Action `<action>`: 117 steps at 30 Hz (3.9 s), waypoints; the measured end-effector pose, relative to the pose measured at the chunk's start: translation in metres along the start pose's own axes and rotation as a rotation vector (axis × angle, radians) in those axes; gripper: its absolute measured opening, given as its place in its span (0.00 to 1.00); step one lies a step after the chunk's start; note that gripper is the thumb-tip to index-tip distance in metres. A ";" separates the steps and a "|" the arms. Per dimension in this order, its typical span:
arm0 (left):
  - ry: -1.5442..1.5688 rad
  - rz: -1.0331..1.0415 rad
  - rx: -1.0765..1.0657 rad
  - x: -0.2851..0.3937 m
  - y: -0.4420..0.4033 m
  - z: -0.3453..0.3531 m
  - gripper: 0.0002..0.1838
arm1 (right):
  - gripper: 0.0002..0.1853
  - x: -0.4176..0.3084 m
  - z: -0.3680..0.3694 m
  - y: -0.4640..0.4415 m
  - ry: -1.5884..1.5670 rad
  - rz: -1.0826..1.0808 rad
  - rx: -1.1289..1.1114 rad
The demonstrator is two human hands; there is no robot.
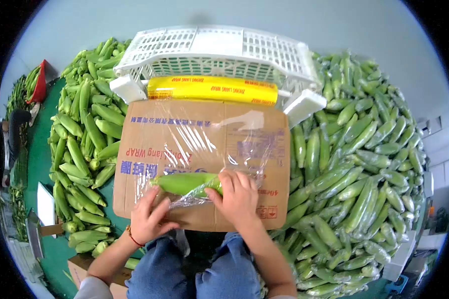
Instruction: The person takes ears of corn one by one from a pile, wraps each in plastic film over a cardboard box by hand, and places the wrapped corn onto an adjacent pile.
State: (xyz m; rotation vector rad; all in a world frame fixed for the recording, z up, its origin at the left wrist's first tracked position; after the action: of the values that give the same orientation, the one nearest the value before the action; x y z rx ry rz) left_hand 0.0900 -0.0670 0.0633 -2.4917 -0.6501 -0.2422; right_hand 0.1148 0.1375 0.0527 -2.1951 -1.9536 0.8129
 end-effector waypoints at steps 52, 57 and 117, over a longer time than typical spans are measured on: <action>0.000 0.062 -0.754 -0.085 -0.155 0.128 0.48 | 0.28 -0.059 0.025 -0.006 -0.061 -0.373 -0.800; 0.601 -0.187 -0.446 -0.096 -0.160 0.079 0.30 | 0.37 -0.032 -0.008 0.066 -0.225 -0.034 -1.310; 0.147 -0.264 -0.196 -0.038 -0.032 0.060 0.33 | 0.26 0.239 -0.127 0.158 -0.924 0.958 0.140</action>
State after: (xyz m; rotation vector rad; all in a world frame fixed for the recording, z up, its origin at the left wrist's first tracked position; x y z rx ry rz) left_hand 0.0435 -0.0259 0.0168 -2.5360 -0.9318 -0.6081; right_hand 0.3224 0.3704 0.0196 -2.9000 -0.7347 2.2953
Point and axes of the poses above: each hand's wrist, its own y-axis away from the middle knuckle, its own z-axis out of the palm, x = y × z, the point moved 9 cm from there along -y, towards the middle knuckle, and after that the axes turned 7 degrees about z, right-handed, at the moved point
